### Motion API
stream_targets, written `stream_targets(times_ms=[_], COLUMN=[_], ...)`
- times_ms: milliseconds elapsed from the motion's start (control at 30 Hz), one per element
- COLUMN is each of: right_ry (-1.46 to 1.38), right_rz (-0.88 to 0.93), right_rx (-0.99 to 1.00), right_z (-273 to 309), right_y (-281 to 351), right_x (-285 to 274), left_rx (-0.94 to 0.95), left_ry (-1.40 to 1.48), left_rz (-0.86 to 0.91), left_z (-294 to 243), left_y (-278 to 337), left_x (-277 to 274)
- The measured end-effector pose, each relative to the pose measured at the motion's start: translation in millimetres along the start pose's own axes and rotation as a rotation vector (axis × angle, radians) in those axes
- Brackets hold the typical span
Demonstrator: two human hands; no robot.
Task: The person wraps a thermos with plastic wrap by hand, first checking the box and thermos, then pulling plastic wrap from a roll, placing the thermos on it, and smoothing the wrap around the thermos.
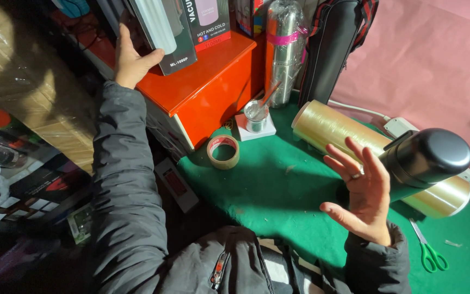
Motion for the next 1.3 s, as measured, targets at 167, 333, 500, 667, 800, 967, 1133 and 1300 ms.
stream_targets(times_ms=[167,333,500,667,800,967,1133,1300], right_ry=[0.274,0.586,0.591,0.466,0.610,0.303,-0.196,-0.377], right_rz=[-0.327,-0.978,-0.763,-0.545,-0.568,-0.369,-0.112,0.031], right_rx=[-0.250,-0.483,-0.023,0.248,0.307,0.237,0.168,0.184], right_z=[3,-2,31,23,13,-25,-58,-63], right_y=[25,65,47,28,21,26,18,8], right_x=[-22,-75,-98,-104,-109,-130,-111,-86], left_rx=[0.138,0.276,0.451,0.414,0.321,0.252,0.207,0.280], left_ry=[-0.185,-0.456,-0.582,-0.454,-0.246,-0.031,0.132,0.255], left_rz=[-0.110,-0.236,-0.166,-0.062,0.017,0.163,0.308,0.378], left_z=[-18,-141,-225,-227,-228,-236,-259,-257], left_y=[24,40,64,90,100,107,99,100], left_x=[11,63,121,172,207,245,281,314])
Point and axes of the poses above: each hand's wrist, its own y-axis away from the middle knuckle, its own x-axis out of the palm, z = x × y, the point moved 2 cm from there along -y, towards the middle knuckle, and after that the axes turned 12 degrees about x, right-handed, at the moved point
